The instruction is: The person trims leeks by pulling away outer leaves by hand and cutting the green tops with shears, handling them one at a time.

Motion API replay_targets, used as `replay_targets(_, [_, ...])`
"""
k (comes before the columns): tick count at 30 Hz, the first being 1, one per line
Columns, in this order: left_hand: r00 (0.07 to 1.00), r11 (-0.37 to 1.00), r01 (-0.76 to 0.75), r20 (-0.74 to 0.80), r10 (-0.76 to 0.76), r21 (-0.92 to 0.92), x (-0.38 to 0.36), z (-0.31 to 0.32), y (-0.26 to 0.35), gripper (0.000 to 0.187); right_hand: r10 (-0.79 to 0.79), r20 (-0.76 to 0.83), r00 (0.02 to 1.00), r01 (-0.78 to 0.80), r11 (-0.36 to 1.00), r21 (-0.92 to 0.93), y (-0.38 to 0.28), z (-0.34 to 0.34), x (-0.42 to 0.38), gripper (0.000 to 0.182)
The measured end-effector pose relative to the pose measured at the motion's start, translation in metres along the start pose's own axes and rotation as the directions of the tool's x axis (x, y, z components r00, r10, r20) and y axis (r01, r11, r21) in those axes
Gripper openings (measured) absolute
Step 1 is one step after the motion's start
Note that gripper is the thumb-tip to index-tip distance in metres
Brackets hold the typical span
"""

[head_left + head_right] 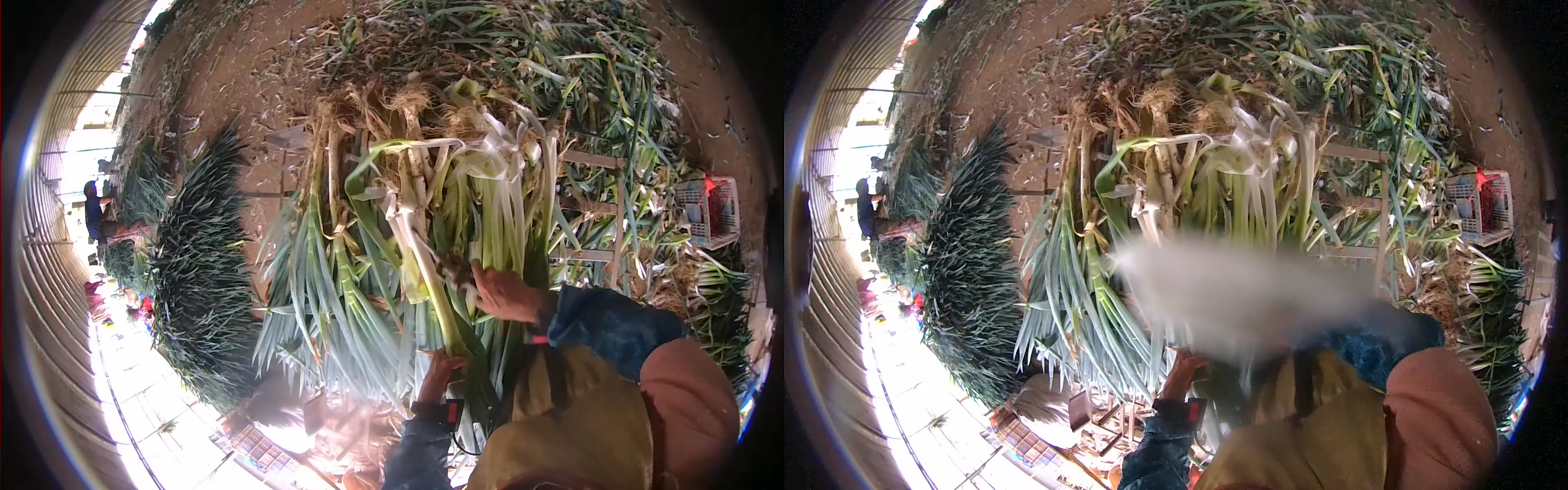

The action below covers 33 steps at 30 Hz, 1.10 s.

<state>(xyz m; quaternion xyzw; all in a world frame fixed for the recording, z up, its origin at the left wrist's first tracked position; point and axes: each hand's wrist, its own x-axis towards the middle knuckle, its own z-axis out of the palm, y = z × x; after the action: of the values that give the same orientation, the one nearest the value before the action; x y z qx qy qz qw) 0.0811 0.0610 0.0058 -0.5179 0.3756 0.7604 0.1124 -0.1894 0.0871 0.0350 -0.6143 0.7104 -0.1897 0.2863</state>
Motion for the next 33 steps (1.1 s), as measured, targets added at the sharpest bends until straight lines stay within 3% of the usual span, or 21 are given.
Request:
replay_targets(2, [0.994,0.993,0.066,-0.075,-0.074,-0.096,-0.003,0.004,-0.001,0.025,0.007,-0.053,0.999,-0.008,1.0,-0.024,0.014,0.01,0.023,0.071])
replay_targets(5, [0.991,0.999,0.034,-0.131,-0.038,-0.029,-0.027,0.029,0.044,0.028,0.043,-0.091,0.995,-0.046,0.999,-0.023,0.024,0.011,0.047,0.07])
replay_targets(8, [0.989,0.999,0.051,-0.138,-0.051,-0.004,-0.033,0.034,0.051,0.029,0.059,-0.105,0.993,-0.059,0.998,0.003,0.022,0.003,0.042,0.07])
replay_targets(11, [0.965,0.97,-0.202,-0.143,0.221,0.136,-0.032,0.037,0.057,0.027,0.066,-0.09,0.994,-0.06,0.996,0.059,0.009,-0.02,0.015,0.069])
replay_targets(15, [0.943,0.936,-0.226,-0.179,0.279,0.27,0.039,0.012,0.075,0.026,0.078,0.049,0.996,-0.085,0.981,0.173,-0.026,-0.069,-0.027,0.069])
replay_targets(17, [0.878,0.818,-0.24,-0.244,0.413,0.522,0.072,0.033,0.091,0.029,0.083,0.12,0.989,-0.107,0.971,0.216,-0.038,-0.085,-0.042,0.068])
replay_targets(18, [0.783,0.637,-0.226,-0.251,0.569,0.737,0.078,0.061,0.094,0.032,0.091,0.138,0.986,-0.119,0.969,0.216,-0.035,-0.082,-0.045,0.068])
replay_targets(19, [0.774,0.634,-0.207,-0.271,0.572,0.745,0.134,0.061,0.034,0.038,0.127,0.15,0.981,-0.153,0.971,0.184,-0.018,-0.067,-0.047,0.069])
replay_targets(21, [0.823,0.481,-0.043,-0.242,0.514,0.875,0.147,0.098,0.009,0.043,0.196,0.171,0.965,-0.218,0.969,0.115,0.025,-0.037,-0.052,0.07])
replay_targets(23, [0.808,0.459,-0.091,-0.204,0.553,0.884,0.113,0.118,0.03,0.042,0.316,0.225,0.922,-0.272,0.94,-0.208,0.088,-0.026,-0.046,0.071])
replay_targets(24, [0.797,0.447,-0.109,-0.19,0.573,0.888,0.1,0.122,0.039,0.041,0.31,0.169,0.936,-0.278,0.942,-0.188,0.093,-0.025,-0.044,0.07])
replay_targets(27, [0.822,0.636,-0.355,-0.096,0.562,0.685,0.084,0.092,0.02,0.03,0.278,0.058,0.959,-0.274,0.959,-0.072,0.087,-0.018,-0.045,0.07])
replay_targets(28, [0.563,0.152,-0.547,0.228,0.795,0.823,0.097,0.066,-0.011,0.023,0.264,0.048,0.963,-0.264,0.964,-0.003,0.062,-0.02,-0.044,0.07])
replay_targets(29, [0.761,0.332,-0.456,0.168,0.626,0.826,0.119,0.041,-0.044,0.021,0.248,0.038,0.968,-0.25,0.966,0.062,0.04,-0.021,-0.044,0.07])
replay_targets(30, [0.636,0.269,-0.359,0.023,0.772,0.894,0.093,0.038,-0.015,0.022,0.147,0.065,0.987,-0.151,0.987,0.056,0.018,-0.014,-0.051,0.07])
replay_targets(31, [0.644,0.678,-0.143,-0.453,0.617,0.721,0.087,0.037,-0.003,0.022,0.045,0.092,0.995,-0.05,0.997,0.057,0.0,-0.009,-0.056,0.071])
replay_targets(32, [0.517,0.479,-0.101,-0.366,0.774,0.872,0.085,0.02,0.019,0.024,0.023,0.188,0.982,-0.035,0.997,0.063,-0.01,-0.011,-0.053,0.071])
replay_targets(33, [0.437,0.405,-0.007,-0.362,0.824,0.914,0.08,0.013,0.051,0.025,0.0,0.278,0.961,-0.019,0.998,0.065,-0.017,-0.014,-0.05,0.071])
